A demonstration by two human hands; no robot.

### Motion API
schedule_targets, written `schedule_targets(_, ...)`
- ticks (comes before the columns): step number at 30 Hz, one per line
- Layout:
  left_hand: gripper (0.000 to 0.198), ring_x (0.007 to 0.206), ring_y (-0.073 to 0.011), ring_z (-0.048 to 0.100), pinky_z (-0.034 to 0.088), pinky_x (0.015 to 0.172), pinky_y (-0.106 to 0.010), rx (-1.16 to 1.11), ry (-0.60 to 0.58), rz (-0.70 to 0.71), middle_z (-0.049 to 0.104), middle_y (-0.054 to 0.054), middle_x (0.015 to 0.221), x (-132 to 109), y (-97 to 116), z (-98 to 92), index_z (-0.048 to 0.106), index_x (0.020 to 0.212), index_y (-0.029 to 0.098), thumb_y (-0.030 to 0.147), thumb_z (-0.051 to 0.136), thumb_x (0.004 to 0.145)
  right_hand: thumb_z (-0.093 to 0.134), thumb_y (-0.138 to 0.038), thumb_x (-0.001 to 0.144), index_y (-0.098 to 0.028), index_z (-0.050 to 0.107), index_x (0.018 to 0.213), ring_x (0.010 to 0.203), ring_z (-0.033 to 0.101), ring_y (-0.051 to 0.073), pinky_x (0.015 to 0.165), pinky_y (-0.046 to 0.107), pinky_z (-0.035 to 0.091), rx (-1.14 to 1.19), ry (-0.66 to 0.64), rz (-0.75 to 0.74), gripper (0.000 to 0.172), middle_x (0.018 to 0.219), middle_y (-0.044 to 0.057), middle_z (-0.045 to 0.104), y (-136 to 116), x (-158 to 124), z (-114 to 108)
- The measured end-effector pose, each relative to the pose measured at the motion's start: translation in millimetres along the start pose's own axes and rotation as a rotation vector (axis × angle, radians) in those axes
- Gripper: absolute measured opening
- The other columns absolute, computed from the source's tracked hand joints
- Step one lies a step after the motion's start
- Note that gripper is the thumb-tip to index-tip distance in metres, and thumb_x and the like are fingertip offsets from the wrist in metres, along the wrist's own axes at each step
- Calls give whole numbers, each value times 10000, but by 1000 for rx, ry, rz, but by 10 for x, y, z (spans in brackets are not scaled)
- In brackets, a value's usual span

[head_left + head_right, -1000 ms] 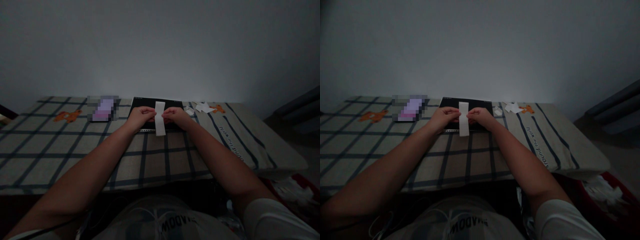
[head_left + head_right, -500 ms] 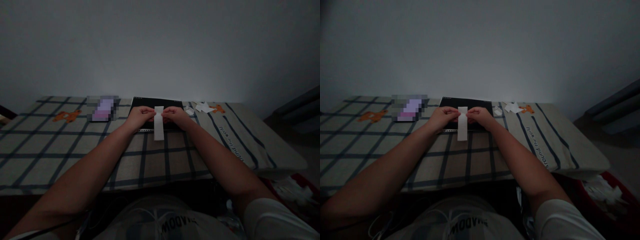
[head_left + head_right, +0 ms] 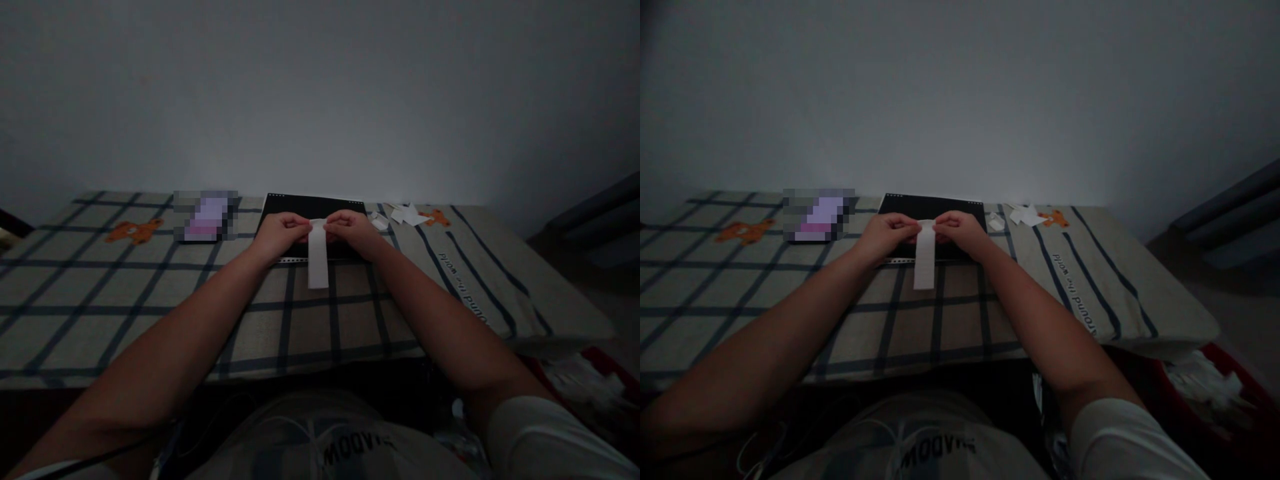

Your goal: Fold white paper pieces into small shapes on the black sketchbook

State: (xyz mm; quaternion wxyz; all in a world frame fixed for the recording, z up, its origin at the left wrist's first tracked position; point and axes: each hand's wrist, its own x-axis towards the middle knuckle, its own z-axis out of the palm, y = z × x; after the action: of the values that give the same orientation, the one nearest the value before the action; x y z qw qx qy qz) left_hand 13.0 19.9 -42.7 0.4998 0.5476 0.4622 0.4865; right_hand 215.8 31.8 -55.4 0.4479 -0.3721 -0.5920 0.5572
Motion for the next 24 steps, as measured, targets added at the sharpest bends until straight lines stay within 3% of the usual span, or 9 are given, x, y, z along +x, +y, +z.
schedule_targets(4, 190, 680, -136, 702, 608, 727, -281, -9, -5, 29, 749, -30, 745, -24, 13, 14, 734, 805, 138, 253, 845, 702, 817, -304, 734, -190, 677, 836, 694, 690, 153, 722, 316, 594, -40, -9, -2, 207, 724, 19, 721, 12, 6, -18)
schedule_targets(10, 162, 647, -133, 696, 599, 696, -264, 6, -74, 37, 737, -31, 691, -29, 35, -4, 732, 785, 129, 230, 833, 710, 812, -320, 737, -203, 681, 843, 711, 695, 158, 723, 325, 599, -43, 33, -27, 206, 750, 7, 729, 12, 4, 4)
schedule_targets(16, 178, 653, -139, 701, 607, 690, -271, -2, -23, 63, 740, -29, 712, -5, -21, 16, 721, 775, 135, 253, 836, 707, 797, -318, 772, -209, 673, 844, 696, 697, 163, 724, 332, 604, -48, 15, -41, 181, 719, 3, 720, -39, -20, 23)
schedule_targets(20, 159, 670, -139, 701, 613, 702, -272, -24, 46, 84, 735, -21, 723, 12, -16, 20, 706, 775, 137, 234, 820, 723, 813, -303, 762, -207, 687, 951, 726, 710, 165, 742, 334, 614, 1, -21, 24, 246, 776, 12, 745, -50, -40, 37)
schedule_targets(24, 122, 667, -122, 693, 613, 709, -260, -83, 67, 54, 732, -16, 737, 14, 26, 7, 699, 801, 135, 205, 790, 760, 822, -285, 747, -182, 707, 872, 712, 700, 156, 718, 312, 608, -42, -39, 65, 198, 757, 23, 740, -37, -30, 26)
